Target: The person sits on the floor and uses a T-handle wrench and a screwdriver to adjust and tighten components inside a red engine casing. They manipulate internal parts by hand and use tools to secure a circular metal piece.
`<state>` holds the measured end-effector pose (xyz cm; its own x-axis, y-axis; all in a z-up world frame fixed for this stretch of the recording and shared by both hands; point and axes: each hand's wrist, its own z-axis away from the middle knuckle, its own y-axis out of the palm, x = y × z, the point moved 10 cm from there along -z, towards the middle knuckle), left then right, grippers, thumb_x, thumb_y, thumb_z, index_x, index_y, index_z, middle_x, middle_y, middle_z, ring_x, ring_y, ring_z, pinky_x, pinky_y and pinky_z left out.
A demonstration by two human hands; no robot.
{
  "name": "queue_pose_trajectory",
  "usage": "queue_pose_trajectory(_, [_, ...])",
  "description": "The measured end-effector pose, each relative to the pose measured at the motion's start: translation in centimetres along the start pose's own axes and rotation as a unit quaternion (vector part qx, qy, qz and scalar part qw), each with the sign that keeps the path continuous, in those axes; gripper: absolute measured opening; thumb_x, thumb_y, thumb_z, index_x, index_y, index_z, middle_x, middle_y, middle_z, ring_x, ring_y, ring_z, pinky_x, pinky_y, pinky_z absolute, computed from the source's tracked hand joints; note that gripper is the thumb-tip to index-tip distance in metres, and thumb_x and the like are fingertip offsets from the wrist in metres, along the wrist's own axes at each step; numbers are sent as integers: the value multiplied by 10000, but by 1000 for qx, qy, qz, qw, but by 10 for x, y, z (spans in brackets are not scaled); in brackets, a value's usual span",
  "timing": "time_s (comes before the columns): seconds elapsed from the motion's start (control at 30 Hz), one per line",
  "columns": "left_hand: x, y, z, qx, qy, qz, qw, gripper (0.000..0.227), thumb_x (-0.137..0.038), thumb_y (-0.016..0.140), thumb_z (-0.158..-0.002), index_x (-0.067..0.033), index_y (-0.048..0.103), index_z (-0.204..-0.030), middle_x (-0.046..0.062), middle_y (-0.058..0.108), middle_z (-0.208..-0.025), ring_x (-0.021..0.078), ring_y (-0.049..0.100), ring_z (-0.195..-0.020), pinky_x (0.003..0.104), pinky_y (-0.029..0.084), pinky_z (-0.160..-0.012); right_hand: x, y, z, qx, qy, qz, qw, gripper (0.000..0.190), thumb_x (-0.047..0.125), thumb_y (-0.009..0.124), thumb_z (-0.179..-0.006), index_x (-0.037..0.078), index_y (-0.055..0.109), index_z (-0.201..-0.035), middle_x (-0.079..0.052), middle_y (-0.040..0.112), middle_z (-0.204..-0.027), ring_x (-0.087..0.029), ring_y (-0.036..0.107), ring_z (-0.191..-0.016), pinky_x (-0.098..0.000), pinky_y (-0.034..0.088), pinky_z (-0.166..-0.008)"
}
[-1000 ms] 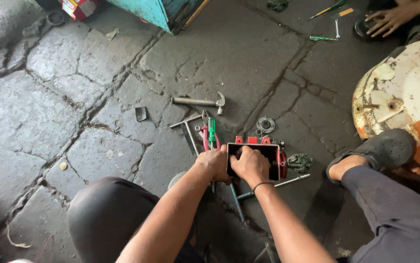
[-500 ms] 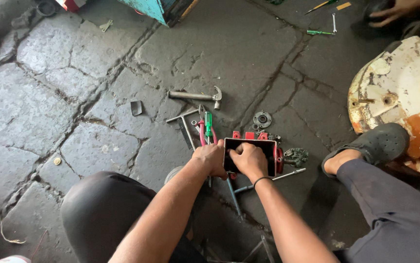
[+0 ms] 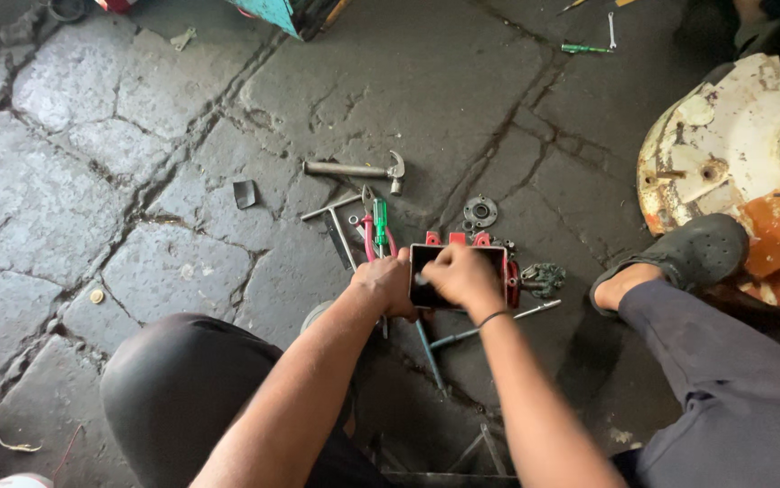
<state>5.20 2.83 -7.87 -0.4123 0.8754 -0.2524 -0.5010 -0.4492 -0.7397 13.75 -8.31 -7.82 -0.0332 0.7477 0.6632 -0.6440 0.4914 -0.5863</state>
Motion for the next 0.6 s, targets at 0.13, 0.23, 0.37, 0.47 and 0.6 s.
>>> queue_pose_trajectory(0.13, [-1, -1, -1, -3, 6, 7, 1000, 1047, -432, 949, -548, -43, 418, -1363, 154, 723, -1173, 326, 712, -1088, 429, 589, -892, -17, -63, -25, 8, -8, -271, 962, 125, 186, 680, -905, 72, 667, -952, -73, 719, -756, -143, 692, -616, -290, 503, -493])
queue_pose_trajectory(0.23, [-2, -4, -1, -4, 6, 11, 1000, 1051, -424, 946, -541, -40, 415, -1363, 147, 728, -1157, 326, 713, -1083, 429, 588, -890, -47, -131, -28, -102, -32, -395, 912, 78, 143, 652, -959, 89, 630, -1010, -44, 728, -832, -135, 719, -685, -261, 522, -528])
queue_pose_trajectory(0.37, [-1, -4, 0, 5, -2, 5, 1000, 1037, -426, 929, -566, -42, 398, -1370, 162, 729, -1127, 337, 718, -1059, 429, 586, -890, -109, -168, -26, -177, 4, -467, 867, 96, 173, 687, -975, 112, 637, -1028, -49, 720, -843, -156, 724, -709, -265, 546, -543])
queue_pose_trajectory(0.47, [-4, -3, 0, 9, 2, 1, 1000, 1021, -432, 907, -588, -28, 388, -1369, 163, 732, -1111, 336, 723, -1044, 431, 594, -875, -158, -165, -27, -199, 45, -479, 854, 157, 227, 719, -988, 112, 615, -1011, -43, 706, -820, -160, 704, -695, -260, 519, -525])
queue_pose_trajectory(0.6, [-4, -3, 0, 6, 2, 3, 1000, 1083, -432, 911, -560, -53, 362, -1413, 169, 727, -1110, 355, 717, -1033, 435, 587, -877, -222, -136, -33, -206, 117, -499, 833, 171, 267, 741, -967, 139, 630, -988, -15, 683, -782, -134, 684, -663, -240, 499, -511])
